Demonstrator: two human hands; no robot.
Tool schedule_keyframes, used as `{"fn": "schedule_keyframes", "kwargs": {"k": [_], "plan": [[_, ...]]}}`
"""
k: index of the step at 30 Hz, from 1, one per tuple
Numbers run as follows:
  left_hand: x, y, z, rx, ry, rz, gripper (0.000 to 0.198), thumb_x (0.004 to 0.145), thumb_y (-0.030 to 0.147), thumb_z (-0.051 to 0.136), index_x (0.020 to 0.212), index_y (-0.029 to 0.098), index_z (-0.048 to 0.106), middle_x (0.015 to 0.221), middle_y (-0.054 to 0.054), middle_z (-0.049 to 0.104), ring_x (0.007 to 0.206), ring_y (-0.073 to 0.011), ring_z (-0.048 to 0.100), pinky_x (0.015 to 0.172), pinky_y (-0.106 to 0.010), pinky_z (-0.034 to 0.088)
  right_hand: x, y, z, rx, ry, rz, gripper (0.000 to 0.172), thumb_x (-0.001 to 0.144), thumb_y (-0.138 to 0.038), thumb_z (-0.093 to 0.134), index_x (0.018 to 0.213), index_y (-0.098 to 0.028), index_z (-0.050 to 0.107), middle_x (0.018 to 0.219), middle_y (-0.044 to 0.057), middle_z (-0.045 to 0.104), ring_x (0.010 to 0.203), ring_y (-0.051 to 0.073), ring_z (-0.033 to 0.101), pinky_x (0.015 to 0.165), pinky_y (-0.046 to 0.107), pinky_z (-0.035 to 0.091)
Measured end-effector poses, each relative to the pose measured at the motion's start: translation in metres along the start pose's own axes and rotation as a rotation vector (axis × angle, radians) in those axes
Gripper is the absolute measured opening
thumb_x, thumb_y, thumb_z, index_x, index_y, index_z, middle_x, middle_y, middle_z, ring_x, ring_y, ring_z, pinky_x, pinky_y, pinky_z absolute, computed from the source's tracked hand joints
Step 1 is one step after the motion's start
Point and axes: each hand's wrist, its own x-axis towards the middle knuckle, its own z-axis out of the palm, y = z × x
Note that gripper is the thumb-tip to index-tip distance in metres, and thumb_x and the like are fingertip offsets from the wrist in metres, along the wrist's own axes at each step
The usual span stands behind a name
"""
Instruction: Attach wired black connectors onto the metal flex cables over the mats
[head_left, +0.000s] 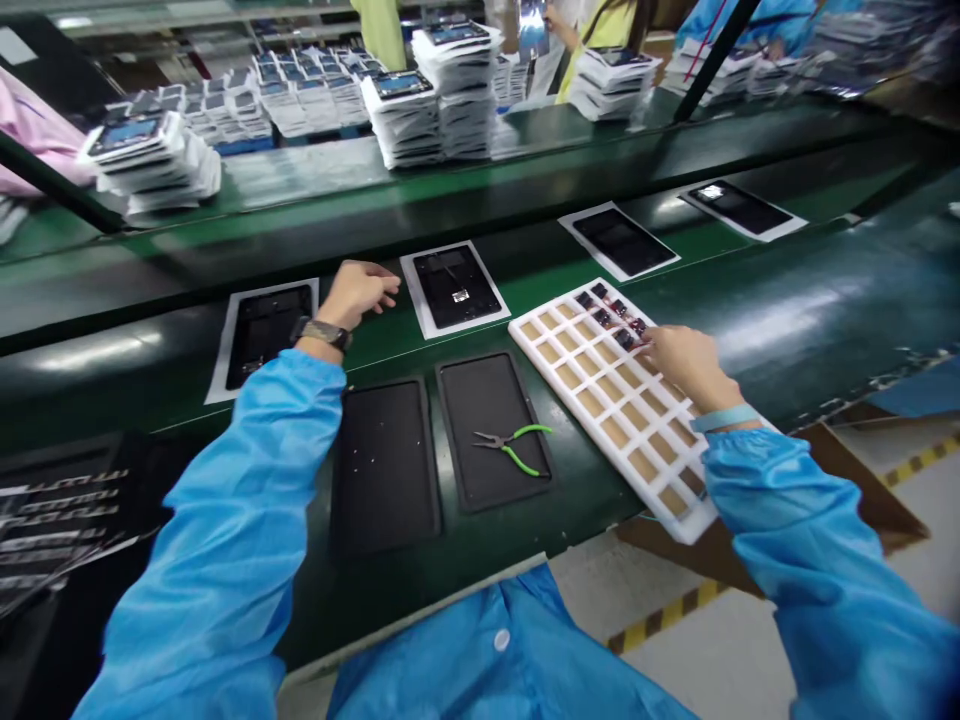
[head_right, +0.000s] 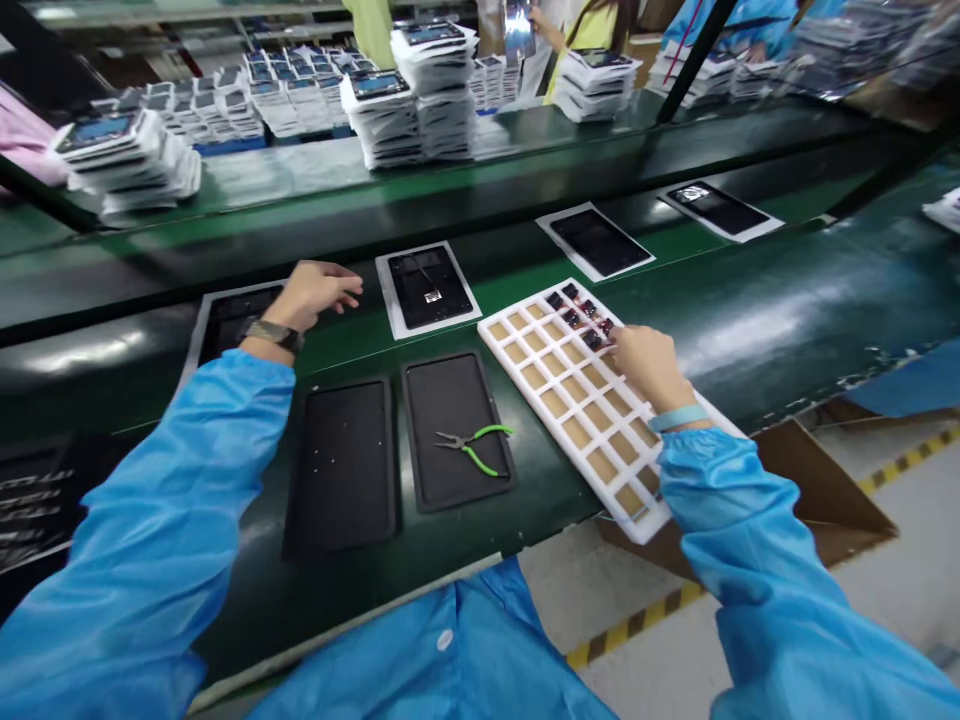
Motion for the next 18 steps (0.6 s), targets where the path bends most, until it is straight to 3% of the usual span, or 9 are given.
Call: {"fn": "schedule_keyframes", "kwargs": {"k": [4,7,11,13,18], "plan": [[-0.055,-0.021,-0.063,-0.011,0.074,0.042,0.017,0.083,0.025,0.073,0.09,0.01,0.073,0.093,-0.012,0.076,0.07,-0.0164,0.067,0.056,-0.024,0.041,0.001,0.01,-0.004,-0.053,0.064,-0.132,0.031,0.097,-0.023,0.053,0.1,-0.022,0.084,0.107,0.015,0.077,0.103,0.031,0.067,0.074,0.036,0.049],[-0.092,-0.037,-0.093,-0.041,0.095,0.02,0.023,0.08,0.028,0.077,0.092,0.009,0.074,0.094,-0.01,0.076,0.072,-0.0153,0.067,0.058,-0.023,0.043,0.0,0.01,-0.009,-0.044,0.133,-0.178,0.031,0.099,-0.028,0.054,0.1,-0.019,0.084,0.107,0.018,0.074,0.107,0.034,0.063,0.078,0.04,0.051],[-0.127,-0.053,-0.112,-0.071,0.103,-0.043,0.027,0.075,0.031,0.079,0.091,0.01,0.074,0.09,-0.008,0.076,0.072,-0.016,0.066,0.06,-0.024,0.046,0.006,0.005,-0.016,0.068,0.25,-0.194,0.024,0.094,-0.028,0.059,0.095,-0.016,0.08,0.111,0.02,0.073,0.109,0.036,0.063,0.094,0.047,0.053],[-0.138,-0.058,-0.117,-0.058,0.099,-0.051,0.031,0.072,0.036,0.08,0.091,0.011,0.076,0.089,-0.008,0.076,0.073,-0.0173,0.066,0.063,-0.026,0.048,0.011,0.003,-0.02,0.162,0.239,-0.172,0.02,0.091,-0.026,0.061,0.091,-0.017,0.078,0.107,0.018,0.075,0.106,0.036,0.065,0.098,0.049,0.053],[-0.151,-0.069,-0.124,-0.061,0.07,-0.048,0.043,0.061,0.045,0.082,0.09,0.014,0.078,0.088,-0.009,0.078,0.075,-0.0195,0.066,0.066,-0.028,0.049,0.012,0.001,-0.034,0.39,0.123,-0.082,0.012,0.084,-0.027,0.067,0.086,-0.019,0.076,0.088,0.011,0.078,0.086,0.029,0.07,0.087,0.042,0.055]]}}
